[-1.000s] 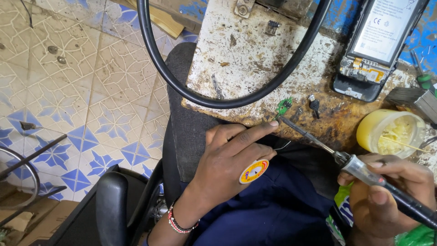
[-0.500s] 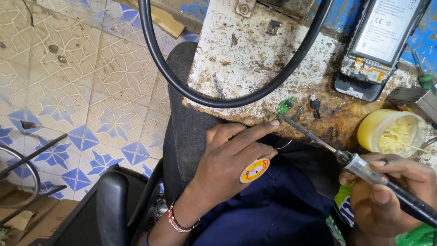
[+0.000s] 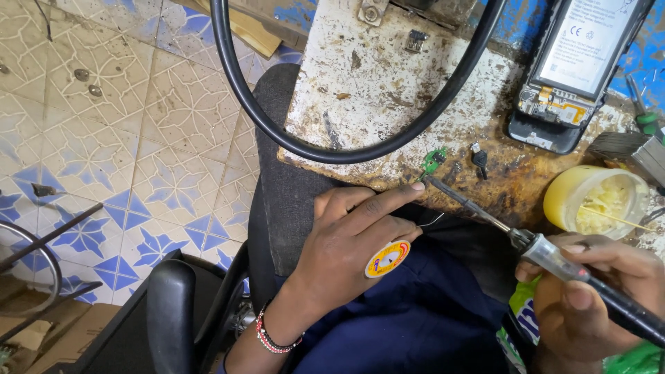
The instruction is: Soldering small electronic components onto a circuit board using a soldering iron.
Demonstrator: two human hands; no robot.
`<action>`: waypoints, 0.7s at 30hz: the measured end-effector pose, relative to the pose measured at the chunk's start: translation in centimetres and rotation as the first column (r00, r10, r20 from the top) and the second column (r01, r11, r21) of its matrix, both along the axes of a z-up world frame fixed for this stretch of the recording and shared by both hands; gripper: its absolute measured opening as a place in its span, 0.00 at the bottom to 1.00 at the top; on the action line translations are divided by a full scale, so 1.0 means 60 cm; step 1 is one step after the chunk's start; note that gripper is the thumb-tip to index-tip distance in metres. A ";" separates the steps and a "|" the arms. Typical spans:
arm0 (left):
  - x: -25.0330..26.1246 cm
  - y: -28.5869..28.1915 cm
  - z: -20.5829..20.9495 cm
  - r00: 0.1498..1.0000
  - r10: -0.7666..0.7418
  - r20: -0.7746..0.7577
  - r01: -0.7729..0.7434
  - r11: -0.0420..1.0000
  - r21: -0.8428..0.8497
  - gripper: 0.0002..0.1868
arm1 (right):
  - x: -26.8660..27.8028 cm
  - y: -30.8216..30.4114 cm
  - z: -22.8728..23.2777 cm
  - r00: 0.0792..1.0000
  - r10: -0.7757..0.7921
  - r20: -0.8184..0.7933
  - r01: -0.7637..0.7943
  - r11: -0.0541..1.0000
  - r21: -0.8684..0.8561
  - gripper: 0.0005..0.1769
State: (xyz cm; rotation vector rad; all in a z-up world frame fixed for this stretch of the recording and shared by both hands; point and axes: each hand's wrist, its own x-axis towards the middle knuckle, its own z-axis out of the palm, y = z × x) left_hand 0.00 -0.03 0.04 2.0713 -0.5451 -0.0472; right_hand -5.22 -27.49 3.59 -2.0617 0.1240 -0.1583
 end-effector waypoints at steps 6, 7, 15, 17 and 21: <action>0.000 -0.001 0.000 1.000 0.007 0.015 -0.008 1.000 0.011 0.04 | -0.008 0.002 -0.005 0.997 -0.076 0.002 0.076 0.995 0.057 0.29; 0.000 -0.001 0.000 1.000 0.008 0.014 -0.008 1.000 0.012 0.04 | -0.010 -0.002 -0.007 0.997 -0.076 0.001 0.076 0.995 0.057 0.29; 0.000 0.001 0.001 1.000 -0.003 0.002 0.003 0.999 0.032 0.05 | -0.008 0.000 -0.011 0.997 -0.077 0.007 0.077 0.995 0.064 0.28; 0.000 0.001 0.001 1.000 -0.002 -0.002 0.002 1.000 0.024 0.05 | -0.006 0.004 -0.004 0.997 -0.081 -0.013 0.081 0.996 0.048 0.28; 0.001 0.000 0.000 1.000 0.004 0.011 -0.004 1.000 0.005 0.05 | -0.004 0.000 -0.004 0.998 -0.053 -0.028 0.055 0.996 0.063 0.25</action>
